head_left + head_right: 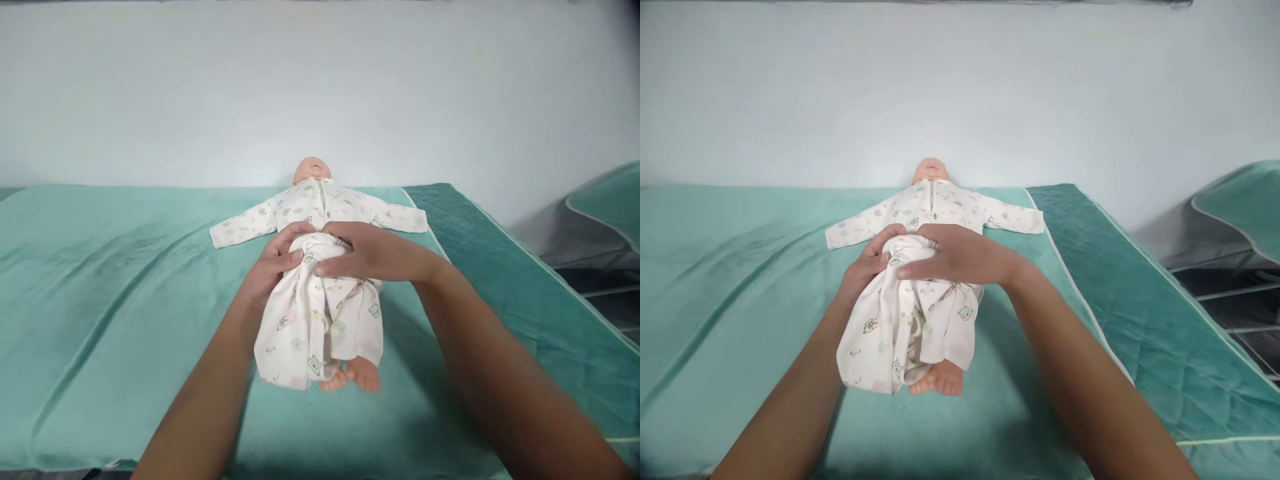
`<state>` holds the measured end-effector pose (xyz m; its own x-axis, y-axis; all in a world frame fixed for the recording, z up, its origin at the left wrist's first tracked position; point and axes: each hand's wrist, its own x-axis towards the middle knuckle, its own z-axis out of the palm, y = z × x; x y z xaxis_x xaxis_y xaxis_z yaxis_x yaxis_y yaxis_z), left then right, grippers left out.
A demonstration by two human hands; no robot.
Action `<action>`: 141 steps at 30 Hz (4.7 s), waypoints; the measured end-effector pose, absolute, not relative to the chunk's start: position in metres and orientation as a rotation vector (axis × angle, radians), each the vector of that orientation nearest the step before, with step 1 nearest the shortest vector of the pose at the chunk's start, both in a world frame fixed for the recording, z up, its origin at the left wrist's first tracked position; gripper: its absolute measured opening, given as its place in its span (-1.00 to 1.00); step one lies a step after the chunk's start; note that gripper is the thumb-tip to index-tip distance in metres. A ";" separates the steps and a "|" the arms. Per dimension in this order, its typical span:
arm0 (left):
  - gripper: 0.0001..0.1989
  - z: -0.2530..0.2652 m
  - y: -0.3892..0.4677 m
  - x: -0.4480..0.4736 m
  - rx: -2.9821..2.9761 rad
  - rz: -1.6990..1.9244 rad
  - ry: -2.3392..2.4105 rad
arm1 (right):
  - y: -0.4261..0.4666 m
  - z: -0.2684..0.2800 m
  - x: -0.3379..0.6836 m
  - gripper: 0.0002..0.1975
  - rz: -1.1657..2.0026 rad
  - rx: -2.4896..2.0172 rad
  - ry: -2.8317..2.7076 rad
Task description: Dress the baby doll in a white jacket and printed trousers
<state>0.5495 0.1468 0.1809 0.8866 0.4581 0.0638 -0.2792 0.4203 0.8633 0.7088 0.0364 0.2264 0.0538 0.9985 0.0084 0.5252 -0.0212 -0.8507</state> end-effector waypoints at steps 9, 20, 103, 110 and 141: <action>-0.51 0.175 0.146 0.551 1.117 0.460 0.201 | 0.049 0.185 0.705 -0.73 1.142 -1.137 -0.928; -0.66 0.166 0.140 0.548 1.102 0.390 0.358 | 0.050 0.182 0.700 -0.68 1.207 -0.989 -0.906; -0.41 0.190 -0.028 0.499 0.722 0.885 0.833 | 0.035 0.183 0.695 -0.80 0.966 -1.380 -1.917; -0.34 0.180 -0.048 0.501 0.613 0.852 0.823 | 0.034 0.180 0.697 -0.78 0.913 -1.499 -2.025; -0.50 0.126 -0.026 0.463 0.863 0.813 1.079 | 0.025 0.183 0.683 -0.71 0.767 -1.661 -2.194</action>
